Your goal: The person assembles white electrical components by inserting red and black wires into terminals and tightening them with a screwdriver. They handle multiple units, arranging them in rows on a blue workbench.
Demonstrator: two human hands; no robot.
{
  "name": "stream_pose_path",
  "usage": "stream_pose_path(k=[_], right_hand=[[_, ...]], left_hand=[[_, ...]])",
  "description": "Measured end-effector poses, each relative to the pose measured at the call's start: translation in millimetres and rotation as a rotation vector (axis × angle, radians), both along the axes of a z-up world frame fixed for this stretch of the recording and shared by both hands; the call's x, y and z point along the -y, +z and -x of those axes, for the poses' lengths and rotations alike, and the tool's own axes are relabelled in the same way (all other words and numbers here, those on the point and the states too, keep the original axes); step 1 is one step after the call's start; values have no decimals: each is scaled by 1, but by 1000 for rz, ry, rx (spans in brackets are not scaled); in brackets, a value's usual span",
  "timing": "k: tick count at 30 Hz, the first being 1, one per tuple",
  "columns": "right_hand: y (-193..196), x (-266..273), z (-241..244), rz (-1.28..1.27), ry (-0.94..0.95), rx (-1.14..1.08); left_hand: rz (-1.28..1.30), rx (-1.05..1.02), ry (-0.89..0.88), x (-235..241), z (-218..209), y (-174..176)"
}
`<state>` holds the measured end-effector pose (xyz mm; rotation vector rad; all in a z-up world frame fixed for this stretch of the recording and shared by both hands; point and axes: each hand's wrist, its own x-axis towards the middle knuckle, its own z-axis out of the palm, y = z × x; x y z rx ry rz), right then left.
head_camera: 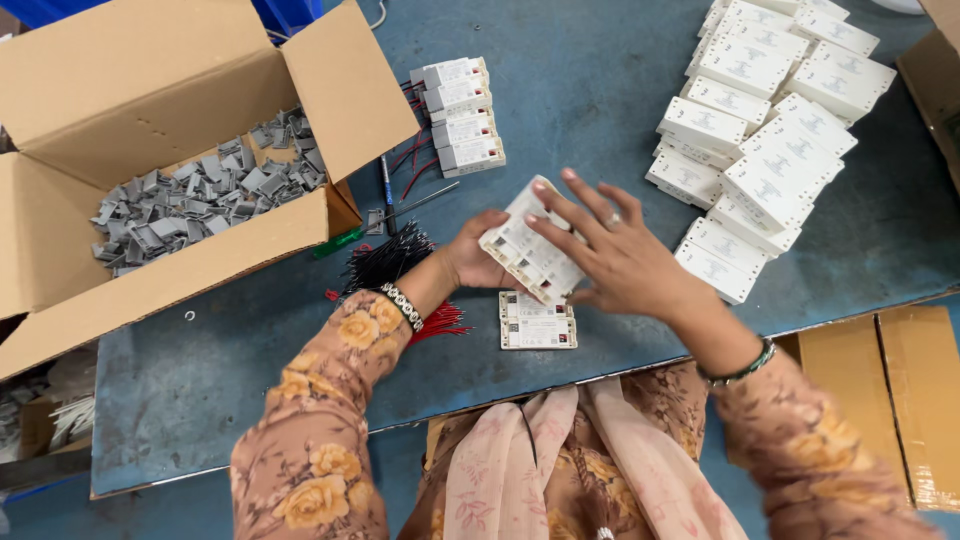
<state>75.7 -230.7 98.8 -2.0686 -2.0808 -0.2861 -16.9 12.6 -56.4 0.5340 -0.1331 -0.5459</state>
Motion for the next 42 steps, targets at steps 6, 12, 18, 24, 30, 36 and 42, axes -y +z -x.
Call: stream_pose_path(k=[6,12,18,24,30,36,42], right_hand=[[7,-28,-15,77,97,-149],[-51,-47,-40,81,-115,-221],[-97,-67,-50,135,-181,-209],[-90,-16,-36,-42,-249,-364],[-94,14,-7,-138,-419,-274],[-106,9,-2,-163,-444,-374],[-103,8,-1,-131,-453,-499]], left_hand=[[-76,-24,-174,-18,-18,7],[-444,-52,4,-53,-20,44],[-971,83,826,-63,37,77],[-812,59,951,-39,81,75],[-1781,504,773,21,52,65],[-2112,664,647,52,27,59],[-2136,615,620,53,22,54]])
